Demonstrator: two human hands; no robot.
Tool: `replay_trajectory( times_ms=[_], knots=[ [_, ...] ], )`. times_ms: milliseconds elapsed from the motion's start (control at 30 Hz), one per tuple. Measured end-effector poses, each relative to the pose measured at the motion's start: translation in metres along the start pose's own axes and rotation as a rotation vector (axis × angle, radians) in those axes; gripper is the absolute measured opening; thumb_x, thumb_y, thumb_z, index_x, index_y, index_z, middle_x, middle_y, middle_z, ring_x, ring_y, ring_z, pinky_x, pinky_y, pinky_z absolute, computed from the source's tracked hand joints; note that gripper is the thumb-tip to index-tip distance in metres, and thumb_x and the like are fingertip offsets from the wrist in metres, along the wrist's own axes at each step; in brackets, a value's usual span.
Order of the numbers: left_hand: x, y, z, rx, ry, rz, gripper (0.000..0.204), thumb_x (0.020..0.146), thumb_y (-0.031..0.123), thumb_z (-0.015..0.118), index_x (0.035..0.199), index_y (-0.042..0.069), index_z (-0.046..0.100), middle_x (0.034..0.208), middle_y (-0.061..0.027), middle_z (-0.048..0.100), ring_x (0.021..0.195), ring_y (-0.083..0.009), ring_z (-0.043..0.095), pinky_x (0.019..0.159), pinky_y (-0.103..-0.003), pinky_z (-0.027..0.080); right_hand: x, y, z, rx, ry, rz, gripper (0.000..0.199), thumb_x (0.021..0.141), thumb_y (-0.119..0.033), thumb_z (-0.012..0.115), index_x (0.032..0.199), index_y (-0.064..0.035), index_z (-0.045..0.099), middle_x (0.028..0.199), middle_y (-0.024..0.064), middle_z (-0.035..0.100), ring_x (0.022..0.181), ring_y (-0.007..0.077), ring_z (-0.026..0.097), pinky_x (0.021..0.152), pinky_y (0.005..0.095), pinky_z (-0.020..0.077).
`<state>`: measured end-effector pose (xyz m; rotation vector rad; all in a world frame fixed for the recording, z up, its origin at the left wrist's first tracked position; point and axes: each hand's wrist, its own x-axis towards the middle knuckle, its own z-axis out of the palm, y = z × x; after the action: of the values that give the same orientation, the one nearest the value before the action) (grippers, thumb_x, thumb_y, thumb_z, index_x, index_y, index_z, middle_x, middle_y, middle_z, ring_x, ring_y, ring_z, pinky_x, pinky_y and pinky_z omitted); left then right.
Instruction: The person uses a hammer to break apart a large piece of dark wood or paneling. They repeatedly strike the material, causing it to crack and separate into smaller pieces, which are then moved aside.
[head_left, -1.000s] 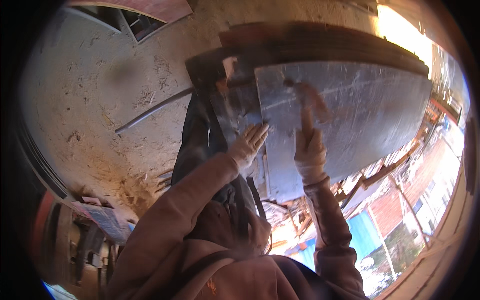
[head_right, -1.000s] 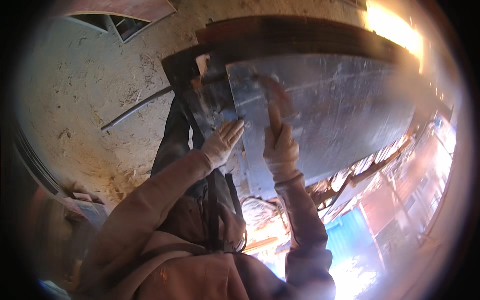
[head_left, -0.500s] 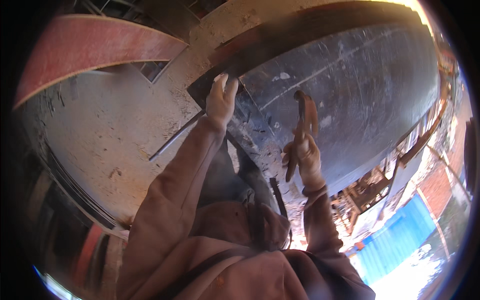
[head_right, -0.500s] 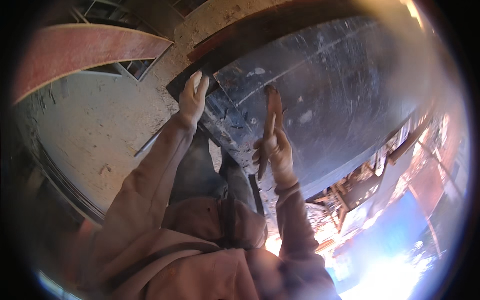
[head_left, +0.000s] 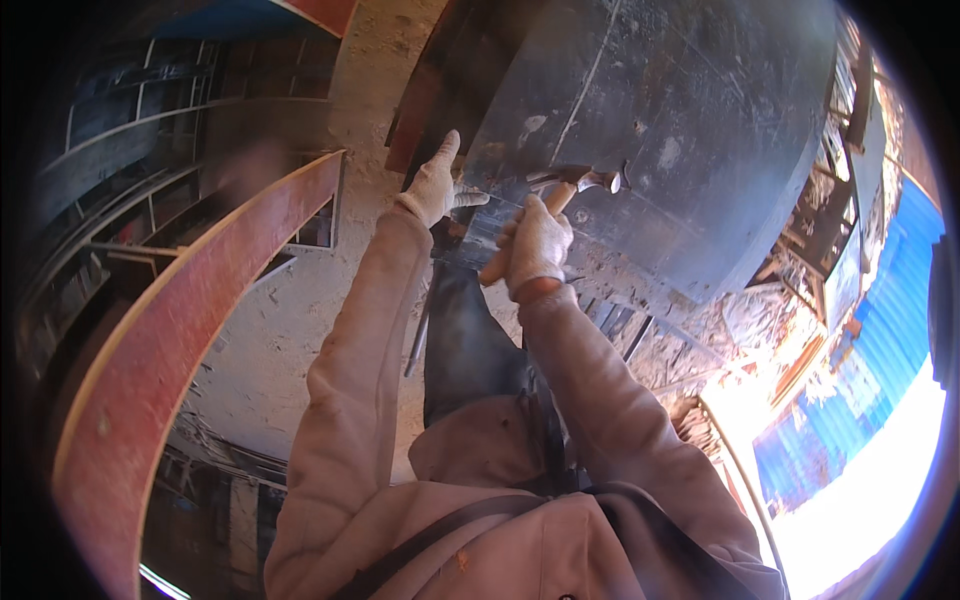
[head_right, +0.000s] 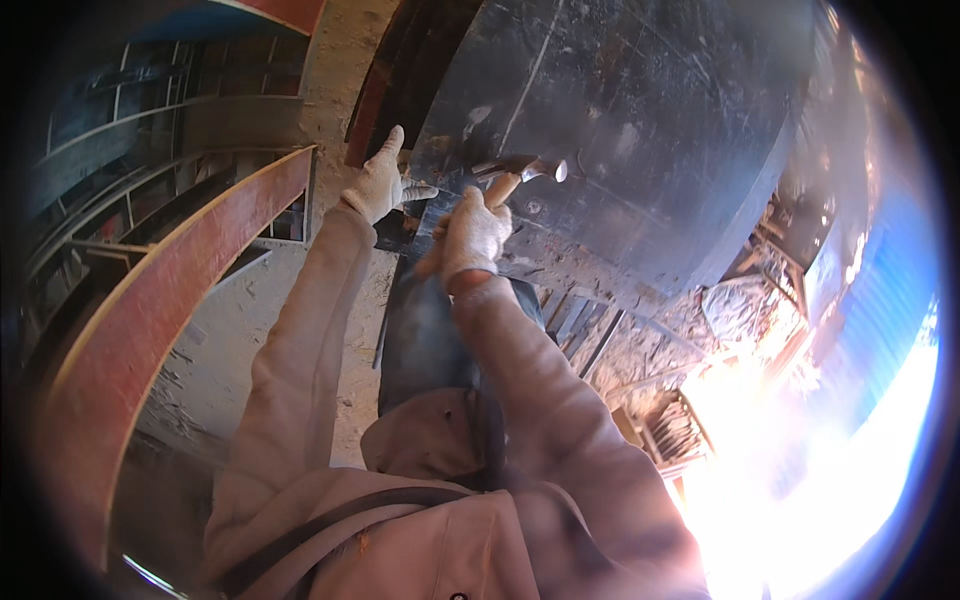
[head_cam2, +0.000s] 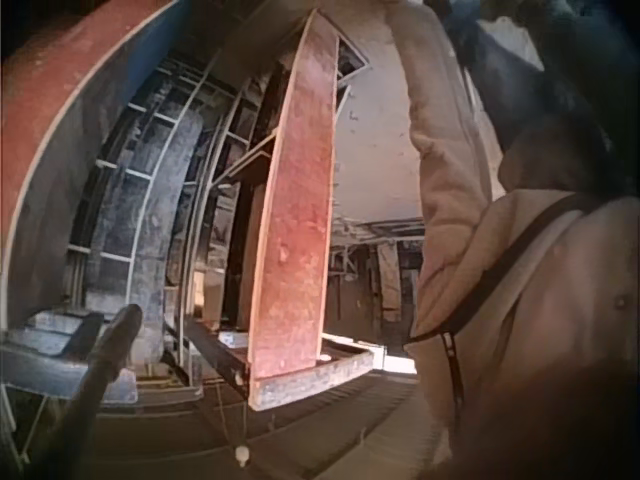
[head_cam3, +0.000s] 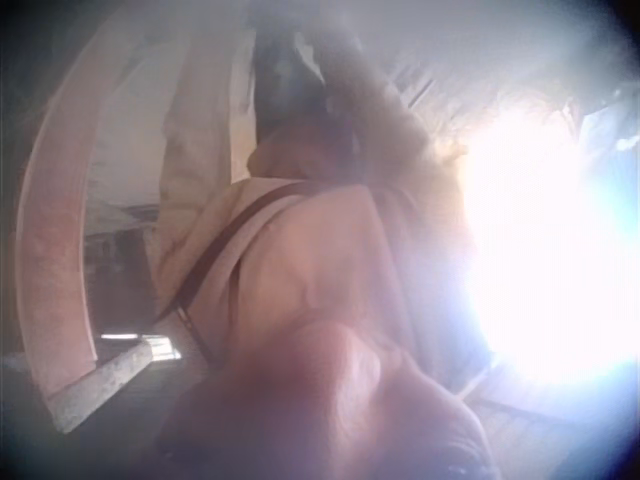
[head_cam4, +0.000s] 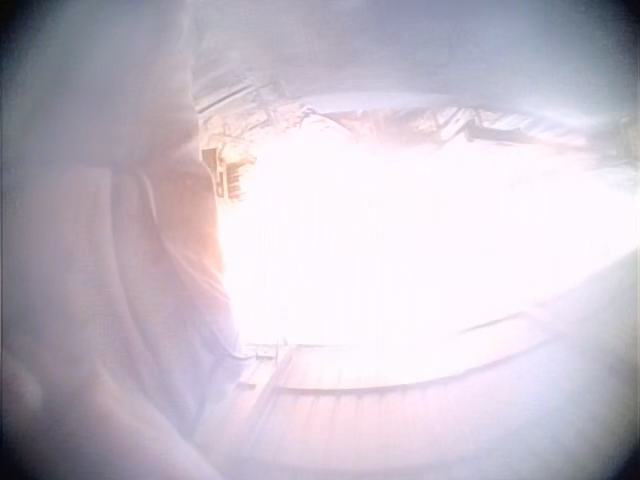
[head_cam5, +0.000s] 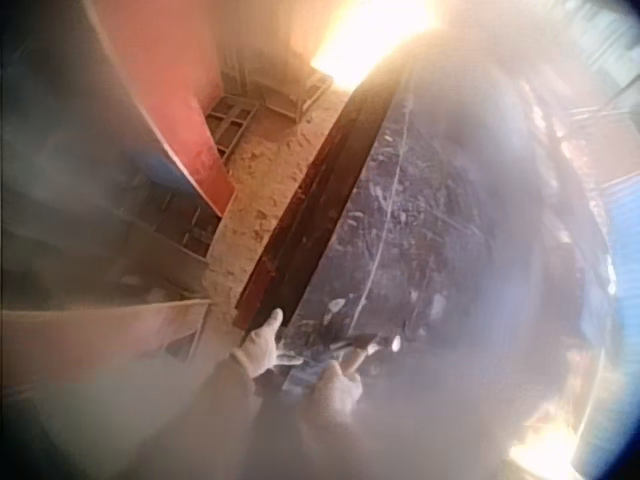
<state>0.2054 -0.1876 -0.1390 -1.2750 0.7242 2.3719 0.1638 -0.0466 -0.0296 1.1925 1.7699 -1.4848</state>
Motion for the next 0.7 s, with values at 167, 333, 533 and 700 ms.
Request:
replay_trajectory(
  times_ms=[167, 333, 533, 700],
  knots=[
    [0.004, 0.016, -0.009, 0.231, -0.015, -0.135, 0.085, 0.101, 0.072, 0.045, 0.138, -0.003, 0.057, 0.133, -0.0186, 0.062, 0.116, -0.0297, 0.065, 0.092, -0.044, 0.059, -0.026, 0.012, 0.061, 0.087, 0.124, 0.175, 0.020, 0.099, -0.022, 0.062, 0.101, -0.0060, 0.050, 0.075, 0.0076, 0.056, 0.056, 0.0194, 0.056, 0.046, 0.0348, 0.0464],
    [0.020, 0.033, -0.021, 0.151, -0.276, -0.295, 0.089, 0.099, 0.075, 0.046, 0.148, 0.001, 0.050, 0.148, -0.0177, 0.053, 0.137, -0.0287, 0.049, 0.115, -0.042, 0.039, -0.053, 0.031, 0.090, 0.215, 0.124, 0.266, 0.017, 0.098, -0.020, 0.058, 0.103, -0.0086, 0.048, 0.065, 0.0044, 0.051, 0.042, 0.0175, 0.047, 0.039, 0.0339, 0.0412],
    [-0.010, 0.036, 0.009, 0.138, -0.237, -0.190, 0.093, 0.097, 0.074, 0.050, 0.158, 0.005, 0.038, 0.159, -0.0129, 0.044, 0.147, -0.0270, 0.037, 0.126, -0.041, 0.025, -0.033, 0.119, 0.112, 0.002, 0.246, -0.221, 0.033, 0.101, -0.027, 0.061, 0.118, 0.0000, 0.053, 0.092, 0.0181, 0.064, 0.084, 0.0329, 0.066, 0.079, 0.0438, 0.0528],
    [0.008, 0.025, -0.006, 0.177, -0.214, -0.094, 0.093, 0.097, 0.071, 0.055, 0.157, 0.002, 0.039, 0.160, -0.0112, 0.044, 0.148, -0.0225, 0.035, 0.125, -0.035, 0.027, -0.043, 0.116, 0.117, -0.096, 0.275, -0.247, 0.038, 0.102, -0.031, 0.063, 0.121, 0.0003, 0.053, 0.106, 0.0271, 0.066, 0.103, 0.0419, 0.068, 0.089, 0.0462, 0.0509]
  ],
)
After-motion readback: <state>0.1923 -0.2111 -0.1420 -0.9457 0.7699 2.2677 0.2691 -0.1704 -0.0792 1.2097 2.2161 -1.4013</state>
